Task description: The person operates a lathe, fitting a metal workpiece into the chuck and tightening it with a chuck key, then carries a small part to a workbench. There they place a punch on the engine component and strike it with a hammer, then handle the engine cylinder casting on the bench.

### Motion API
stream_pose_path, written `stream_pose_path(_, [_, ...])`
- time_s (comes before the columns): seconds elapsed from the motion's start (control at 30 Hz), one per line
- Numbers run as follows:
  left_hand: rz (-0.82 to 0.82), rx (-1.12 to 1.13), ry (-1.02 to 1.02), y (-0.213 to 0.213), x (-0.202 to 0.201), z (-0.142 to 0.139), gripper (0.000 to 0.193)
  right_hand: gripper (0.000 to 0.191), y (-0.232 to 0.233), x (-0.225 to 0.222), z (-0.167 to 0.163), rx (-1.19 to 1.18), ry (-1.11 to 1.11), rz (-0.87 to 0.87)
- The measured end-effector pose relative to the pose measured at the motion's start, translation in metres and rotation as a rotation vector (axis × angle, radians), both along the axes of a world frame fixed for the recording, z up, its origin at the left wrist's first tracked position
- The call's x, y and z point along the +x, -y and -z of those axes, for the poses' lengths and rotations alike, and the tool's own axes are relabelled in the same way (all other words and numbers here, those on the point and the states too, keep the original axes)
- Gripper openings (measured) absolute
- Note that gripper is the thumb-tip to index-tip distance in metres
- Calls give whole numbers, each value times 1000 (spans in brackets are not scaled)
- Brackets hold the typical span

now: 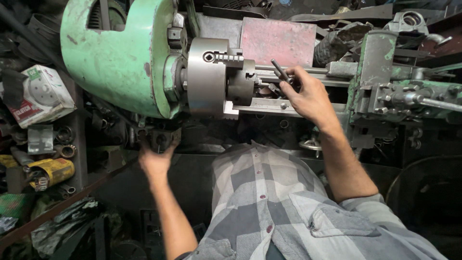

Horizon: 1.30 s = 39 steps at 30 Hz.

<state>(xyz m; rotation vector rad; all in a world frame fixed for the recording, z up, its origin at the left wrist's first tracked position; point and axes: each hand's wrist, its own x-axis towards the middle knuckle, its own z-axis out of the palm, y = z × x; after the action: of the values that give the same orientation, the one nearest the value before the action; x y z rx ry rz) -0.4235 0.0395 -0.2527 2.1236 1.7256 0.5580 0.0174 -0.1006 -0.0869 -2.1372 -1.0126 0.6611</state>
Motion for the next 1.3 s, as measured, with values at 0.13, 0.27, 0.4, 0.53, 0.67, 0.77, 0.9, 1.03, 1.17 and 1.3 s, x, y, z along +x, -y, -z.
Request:
stream_pose_path(0.13, [-155,143,412,16,32,37,89,28,5,1,6,31,-13,-15])
stream_pose_path(0.27, [-59,213,-156,17,19,22,89,28,10,0,12,102,-32,-41])
stream_pose_path(0.4, [65,241,-193,9,10,-17,87,27,19,2,14,159,-48,-22])
stream_pose_path(0.53, [168,333,152,20,58,-43,22,28,30,1,14,56,-115,84])
stream_pose_path(0.67, [353,449,481,32,107,-82,21,25,44,2,14,72,-88,50])
stream_pose_path(0.77, [375,474,587,31,133,-111,21,26,54,4,15,50,-83,44])
stream_pose_path(0.9, [325,416,607,21,150,-132,18,27,62,5,17,18,-110,71])
stream_pose_path(1.03, [307,328,677,14,157,-134,15,27,63,2,16,26,-111,61])
stream_pose_path(1.17, [268,166,826,14,160,-132,14,27,59,-3,8,12,-152,29])
stream_pose_path(1.3, [265,162,787,15,164,-134,18,31,49,-14,-1,398,4,-310])
